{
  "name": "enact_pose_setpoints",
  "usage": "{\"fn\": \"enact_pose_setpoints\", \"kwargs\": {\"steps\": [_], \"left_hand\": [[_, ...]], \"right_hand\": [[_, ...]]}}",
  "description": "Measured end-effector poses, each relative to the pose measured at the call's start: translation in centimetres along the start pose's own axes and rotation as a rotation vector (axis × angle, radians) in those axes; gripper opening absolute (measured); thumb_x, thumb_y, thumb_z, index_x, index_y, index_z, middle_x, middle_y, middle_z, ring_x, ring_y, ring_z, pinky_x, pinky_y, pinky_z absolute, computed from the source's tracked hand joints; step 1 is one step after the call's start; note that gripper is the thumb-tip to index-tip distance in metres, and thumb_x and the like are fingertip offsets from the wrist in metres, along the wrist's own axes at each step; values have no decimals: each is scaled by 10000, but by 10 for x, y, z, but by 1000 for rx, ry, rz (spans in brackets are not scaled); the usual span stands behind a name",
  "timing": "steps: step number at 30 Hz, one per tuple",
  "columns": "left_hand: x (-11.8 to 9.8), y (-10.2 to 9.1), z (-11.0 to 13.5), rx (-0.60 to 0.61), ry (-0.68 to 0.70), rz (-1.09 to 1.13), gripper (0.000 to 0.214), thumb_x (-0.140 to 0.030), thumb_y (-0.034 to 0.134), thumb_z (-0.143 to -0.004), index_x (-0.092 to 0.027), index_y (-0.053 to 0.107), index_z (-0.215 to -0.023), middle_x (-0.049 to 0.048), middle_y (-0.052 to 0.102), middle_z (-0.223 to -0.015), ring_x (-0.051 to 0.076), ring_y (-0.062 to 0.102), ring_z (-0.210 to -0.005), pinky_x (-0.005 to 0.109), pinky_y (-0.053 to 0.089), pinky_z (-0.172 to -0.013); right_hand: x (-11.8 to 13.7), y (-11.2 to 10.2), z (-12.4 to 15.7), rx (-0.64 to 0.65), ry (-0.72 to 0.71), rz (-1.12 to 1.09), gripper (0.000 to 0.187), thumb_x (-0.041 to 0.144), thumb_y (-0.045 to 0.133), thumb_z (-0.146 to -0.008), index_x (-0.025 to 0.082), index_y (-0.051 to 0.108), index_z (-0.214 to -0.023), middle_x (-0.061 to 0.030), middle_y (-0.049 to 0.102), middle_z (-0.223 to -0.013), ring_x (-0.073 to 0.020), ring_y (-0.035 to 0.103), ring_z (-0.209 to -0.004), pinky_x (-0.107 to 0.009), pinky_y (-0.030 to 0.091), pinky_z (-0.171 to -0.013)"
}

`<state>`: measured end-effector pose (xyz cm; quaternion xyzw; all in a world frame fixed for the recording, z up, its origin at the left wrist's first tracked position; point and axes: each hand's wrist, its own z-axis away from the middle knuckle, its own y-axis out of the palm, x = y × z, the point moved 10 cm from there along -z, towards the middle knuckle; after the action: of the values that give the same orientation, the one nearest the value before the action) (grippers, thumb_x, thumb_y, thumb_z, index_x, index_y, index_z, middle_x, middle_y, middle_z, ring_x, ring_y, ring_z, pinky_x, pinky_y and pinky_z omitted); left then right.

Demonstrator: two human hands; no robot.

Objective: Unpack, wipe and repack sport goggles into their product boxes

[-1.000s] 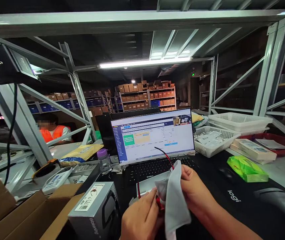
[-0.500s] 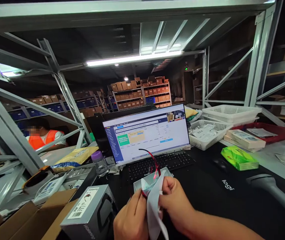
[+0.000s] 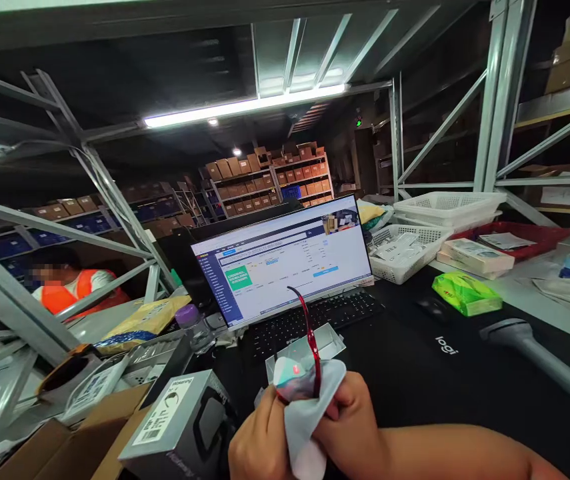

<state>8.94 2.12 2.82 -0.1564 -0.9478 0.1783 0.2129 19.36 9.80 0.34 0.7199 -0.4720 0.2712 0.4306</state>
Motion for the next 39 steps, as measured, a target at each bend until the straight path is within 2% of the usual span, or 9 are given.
{"fn": "enact_pose_setpoints", "kwargs": {"steps": [6, 10, 14, 18, 23, 26, 30, 36, 39], "left_hand": [[-1, 3, -6, 31, -32, 87, 144, -136, 521, -937, -113, 620, -1037, 175, 751, -989, 163, 706, -652, 238, 494, -561], [-17, 1, -11, 7, 14, 96, 197, -111, 499, -948, -90, 627, -1096, 196, 758, -1031, 189, 741, -771, 249, 529, -655], [-23, 0, -16, -24, 20, 35, 175, -128, 562, -928, -80, 631, -1081, 188, 765, -982, 192, 726, -697, 265, 517, -611], [-9, 3, -16, 17, -23, 25, 209, -192, 527, -956, -77, 618, -1105, 167, 753, -971, 205, 731, -721, 278, 548, -626], [9, 0, -9, 38, -86, 96, 217, -209, 448, -1001, -122, 591, -1140, 143, 733, -1038, 207, 744, -874, 269, 582, -734], [15, 2, -9, 57, -142, 165, 212, -296, 473, -1006, -150, 607, -1080, 117, 728, -1022, 187, 742, -784, 249, 561, -623], [6, -3, -18, -5, -117, 184, 327, -400, 485, -1005, -111, 624, -1068, 137, 741, -941, 190, 742, -710, 246, 556, -571], [-23, -8, -30, -82, 2, 198, 198, -149, 475, -982, -70, 623, -1089, 193, 766, -976, 201, 759, -828, 246, 589, -710], [-24, -3, -29, -76, 25, 192, 208, -127, 493, -968, -54, 625, -1111, 209, 763, -1019, 203, 759, -810, 253, 591, -698]], "right_hand": [[-6, -6, -17, 29, 334, -210, 414, 100, 672, -489, 231, 279, -483, 99, 367, -439, -49, 265, -428, -192, 197, -395], [7, -24, -36, -30, 442, -372, 481, 76, 713, -455, 222, 260, -528, 97, 423, -487, -55, 328, -474, -182, 285, -457], [-3, -20, -39, -4, 514, -357, 379, 147, 787, -459, 204, 436, -588, 80, 474, -551, -83, 397, -535, -211, 350, -534], [-4, -18, -30, -56, 221, -111, 286, 226, 730, -600, 205, 445, -582, 76, 401, -551, -91, 343, -534, -232, 315, -525], [39, 5, 5, 30, -500, 397, 362, 126, 618, -763, 188, 326, -559, 48, 419, -576, -123, 391, -607, -281, 287, -609], [49, 13, 12, 80, -648, 508, 355, 89, 570, -773, 181, 293, -571, 54, 393, -562, -120, 357, -595, -298, 252, -622], [45, 9, -10, 187, -415, 350, 420, 84, 586, -706, 185, 219, -529, 68, 316, -524, -101, 305, -553, -275, 248, -583], [17, -37, -50, 17, 272, -73, 472, 169, 707, -552, 238, 240, -562, 106, 320, -501, -69, 234, -493, -215, 227, -468], [6, -41, -54, -8, 372, -130, 475, 188, 721, -538, 240, 251, -586, 105, 346, -515, -70, 263, -498, -208, 253, -475]]}}
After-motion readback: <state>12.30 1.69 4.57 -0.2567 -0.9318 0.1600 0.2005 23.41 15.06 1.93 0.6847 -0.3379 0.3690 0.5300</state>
